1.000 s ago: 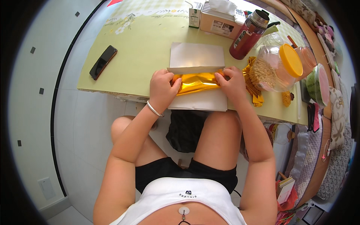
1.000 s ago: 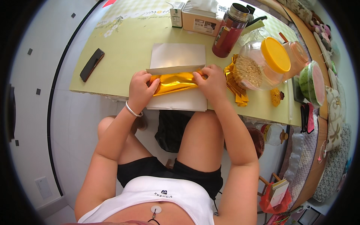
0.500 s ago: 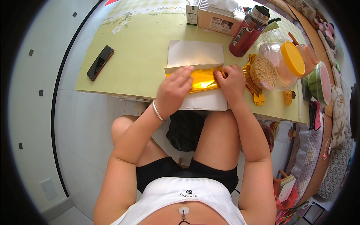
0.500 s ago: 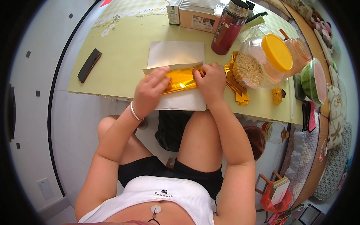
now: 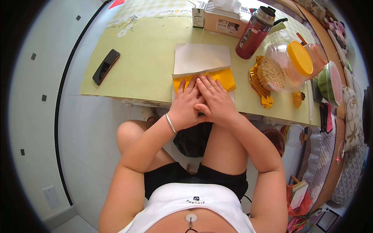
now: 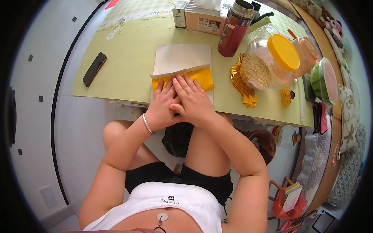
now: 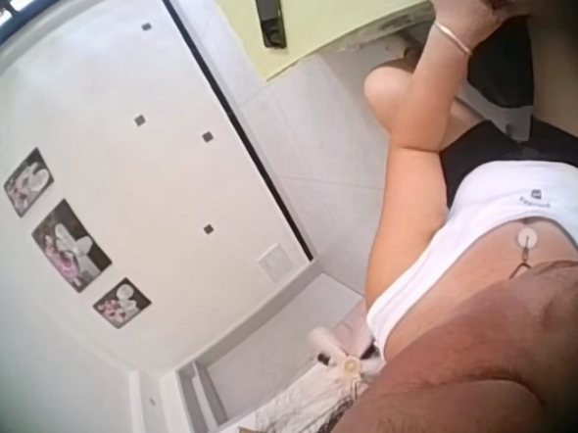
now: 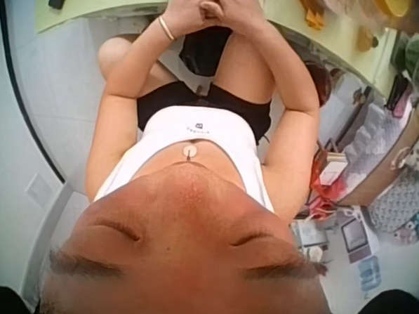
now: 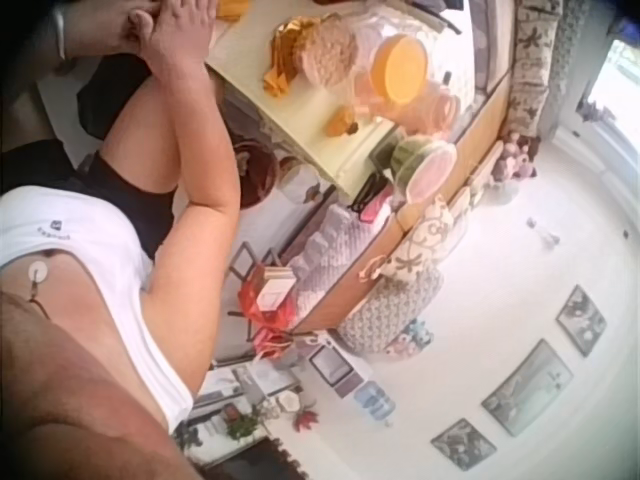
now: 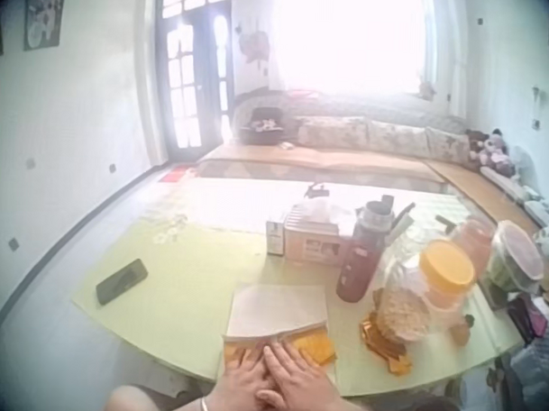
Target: The person sits on the floor and folds a sheet of gold-colored paper into a triangular shape using their hands. They repeatedly fold the paper, crease the edges, and adjust the shape to form a specific origami structure.
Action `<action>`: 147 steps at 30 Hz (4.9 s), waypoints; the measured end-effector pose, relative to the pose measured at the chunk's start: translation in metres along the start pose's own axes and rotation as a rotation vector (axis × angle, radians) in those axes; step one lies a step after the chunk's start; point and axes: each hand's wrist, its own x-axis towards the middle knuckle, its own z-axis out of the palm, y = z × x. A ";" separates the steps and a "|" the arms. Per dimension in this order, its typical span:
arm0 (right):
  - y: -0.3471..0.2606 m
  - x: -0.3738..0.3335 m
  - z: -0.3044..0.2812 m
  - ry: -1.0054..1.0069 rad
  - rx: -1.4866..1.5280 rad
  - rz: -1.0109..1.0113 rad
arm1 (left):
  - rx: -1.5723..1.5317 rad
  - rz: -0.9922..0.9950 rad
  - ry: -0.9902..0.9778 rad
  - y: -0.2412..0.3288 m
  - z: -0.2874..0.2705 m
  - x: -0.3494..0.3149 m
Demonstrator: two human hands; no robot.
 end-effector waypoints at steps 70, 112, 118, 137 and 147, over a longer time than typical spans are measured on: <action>-0.026 -0.032 0.014 0.021 -0.190 0.122 | -0.180 -0.423 0.244 -0.004 -0.001 0.022; 0.010 0.010 -0.018 0.040 -0.474 -0.233 | -0.208 0.168 0.227 -0.073 -0.025 0.003; 0.013 0.013 -0.019 0.109 -0.253 -0.060 | -0.210 0.065 0.134 -0.047 -0.024 -0.005; 0.002 0.016 -0.003 0.209 -0.278 -0.089 | -0.008 0.219 0.306 -0.080 -0.017 0.009; 0.005 -0.015 -0.002 0.244 0.140 0.075 | -0.014 0.318 0.347 -0.034 -0.014 -0.016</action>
